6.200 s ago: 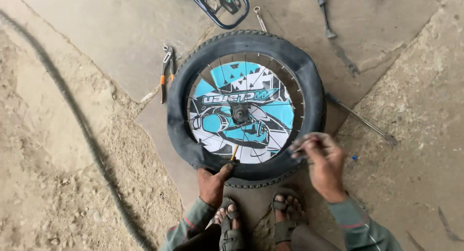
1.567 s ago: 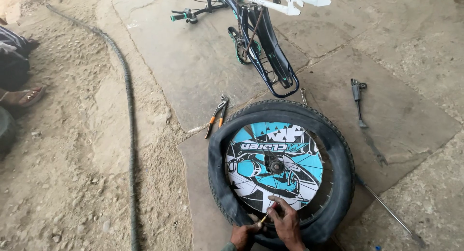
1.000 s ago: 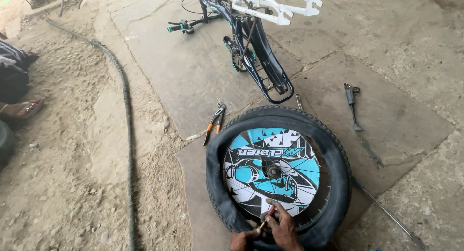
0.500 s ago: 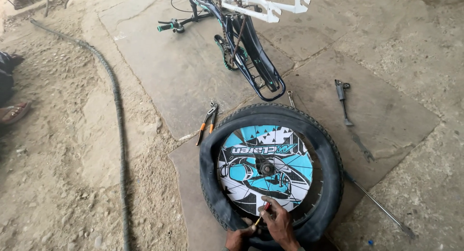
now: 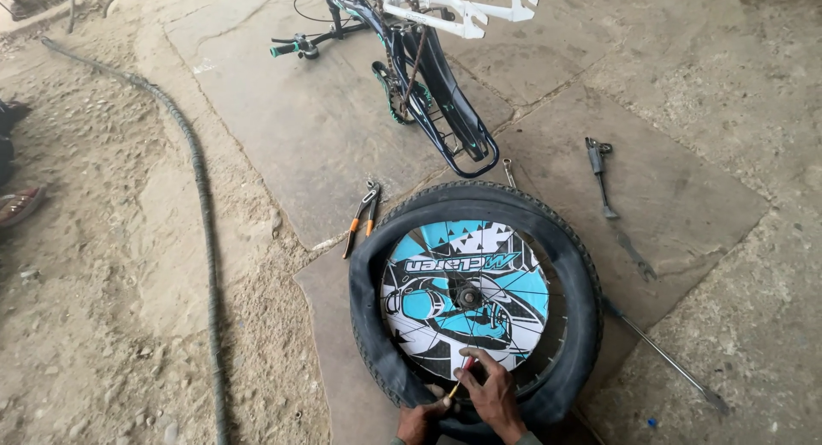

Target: Replacing the inner tube and repairing a bicycle tire using levers.

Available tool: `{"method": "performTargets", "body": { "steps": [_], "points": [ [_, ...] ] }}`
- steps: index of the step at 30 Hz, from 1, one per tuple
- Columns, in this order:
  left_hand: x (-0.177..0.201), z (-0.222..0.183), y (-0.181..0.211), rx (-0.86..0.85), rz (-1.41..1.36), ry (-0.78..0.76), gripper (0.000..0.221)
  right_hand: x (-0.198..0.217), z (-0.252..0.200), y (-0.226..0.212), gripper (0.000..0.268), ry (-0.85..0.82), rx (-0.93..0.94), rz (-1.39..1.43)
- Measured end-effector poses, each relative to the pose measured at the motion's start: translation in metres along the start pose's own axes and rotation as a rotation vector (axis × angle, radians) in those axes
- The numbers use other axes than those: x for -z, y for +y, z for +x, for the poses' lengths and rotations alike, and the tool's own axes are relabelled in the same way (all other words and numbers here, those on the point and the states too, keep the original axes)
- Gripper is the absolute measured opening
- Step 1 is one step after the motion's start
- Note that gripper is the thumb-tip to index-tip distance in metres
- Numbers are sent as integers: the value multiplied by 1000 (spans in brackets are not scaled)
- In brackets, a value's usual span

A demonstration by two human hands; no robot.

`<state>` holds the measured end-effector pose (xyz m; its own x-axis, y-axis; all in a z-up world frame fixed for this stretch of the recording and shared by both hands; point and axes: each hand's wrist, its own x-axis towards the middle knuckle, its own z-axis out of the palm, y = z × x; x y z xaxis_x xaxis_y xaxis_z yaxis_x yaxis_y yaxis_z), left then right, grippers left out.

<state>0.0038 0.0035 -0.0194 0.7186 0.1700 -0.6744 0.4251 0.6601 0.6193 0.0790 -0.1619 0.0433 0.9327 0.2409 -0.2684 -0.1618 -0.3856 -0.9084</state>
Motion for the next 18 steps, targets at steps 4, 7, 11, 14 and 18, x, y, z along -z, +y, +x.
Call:
{"method": "performTargets", "body": {
  "steps": [4,7,11,14,18],
  "points": [
    [2,6,-3,-17,-18,-10,30,-2,1,5,46,-2,21,163],
    [4,10,-7,-24,-3,2,30,-1,-3,-6,50,-29,-3,240],
    [10,14,-11,-48,64,6,28,-4,-1,4,44,27,101,-17],
    [7,7,-6,-41,71,2,27,-3,-5,-5,49,17,160,88],
    [9,14,-8,-46,96,16,27,-1,0,-2,55,-64,28,189]
  ]
}}
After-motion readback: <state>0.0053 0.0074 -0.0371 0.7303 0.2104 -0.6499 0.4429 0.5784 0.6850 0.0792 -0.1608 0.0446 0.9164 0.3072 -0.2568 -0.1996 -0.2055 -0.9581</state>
